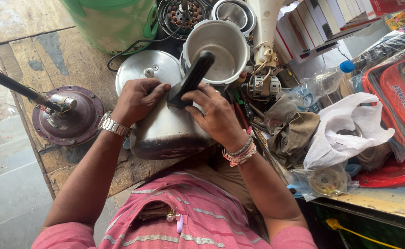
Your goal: The person repairs a pressure cooker by removing and reattaching its handle. They use a screwdriver to loosen and tighten screws, then use pliers to adjust a small metal component on the cooker's body. The person also handles a small bag of screws and a pressure cooker lid.
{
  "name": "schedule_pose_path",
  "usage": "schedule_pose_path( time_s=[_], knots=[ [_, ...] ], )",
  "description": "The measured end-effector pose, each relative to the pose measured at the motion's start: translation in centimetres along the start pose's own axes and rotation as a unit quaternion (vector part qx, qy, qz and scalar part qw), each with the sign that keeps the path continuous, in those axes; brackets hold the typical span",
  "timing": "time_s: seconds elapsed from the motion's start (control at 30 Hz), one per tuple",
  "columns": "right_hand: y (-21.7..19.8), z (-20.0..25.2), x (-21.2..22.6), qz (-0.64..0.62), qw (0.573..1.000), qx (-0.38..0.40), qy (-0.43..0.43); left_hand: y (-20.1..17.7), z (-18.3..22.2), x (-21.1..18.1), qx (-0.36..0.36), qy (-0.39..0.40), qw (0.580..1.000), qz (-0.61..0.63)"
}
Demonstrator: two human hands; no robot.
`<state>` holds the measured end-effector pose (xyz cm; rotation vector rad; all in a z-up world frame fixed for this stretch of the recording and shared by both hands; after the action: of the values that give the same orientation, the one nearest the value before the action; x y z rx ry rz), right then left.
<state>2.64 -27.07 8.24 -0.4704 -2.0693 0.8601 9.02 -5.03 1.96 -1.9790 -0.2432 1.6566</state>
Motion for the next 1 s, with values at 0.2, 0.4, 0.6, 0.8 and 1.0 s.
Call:
schedule_pose_path(
  time_s=[0.2,0.4,0.6,0.8,1.0],
  knots=[
    [1.5,1.0,-2.5,-0.101,0.993,0.014,0.064,0.2,0.2,0.2,-0.007,-0.001,1.0,0.003],
    [1.8,0.7,-4.1,-0.144,0.987,0.022,0.072,0.1,0.2,0.5,-0.019,0.018,0.999,-0.018],
    [2.0,0.8,-4.6,-0.181,0.978,0.031,0.1,0.2,0.6,0.6,-0.029,0.015,0.999,-0.019],
    [2.3,0.8,-4.1,-0.183,0.979,0.019,0.082,0.2,1.2,0.5,-0.042,0.005,0.999,-0.021],
    [2.0,1.0,-1.7,-0.045,0.999,0.006,0.015,0.1,1.2,0.6,-0.04,-0.004,0.999,-0.01]
  ],
)
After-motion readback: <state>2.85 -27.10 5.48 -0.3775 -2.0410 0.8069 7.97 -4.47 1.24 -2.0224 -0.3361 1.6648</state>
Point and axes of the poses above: each hand's wrist, its own z-axis away from the middle knuckle, its own y-axis out of the palm, x = y × z, the point moved 1 cm from there along -z, towards the middle knuckle, and after that the axes turned 1 degree about -z, right-handed, at the moved point
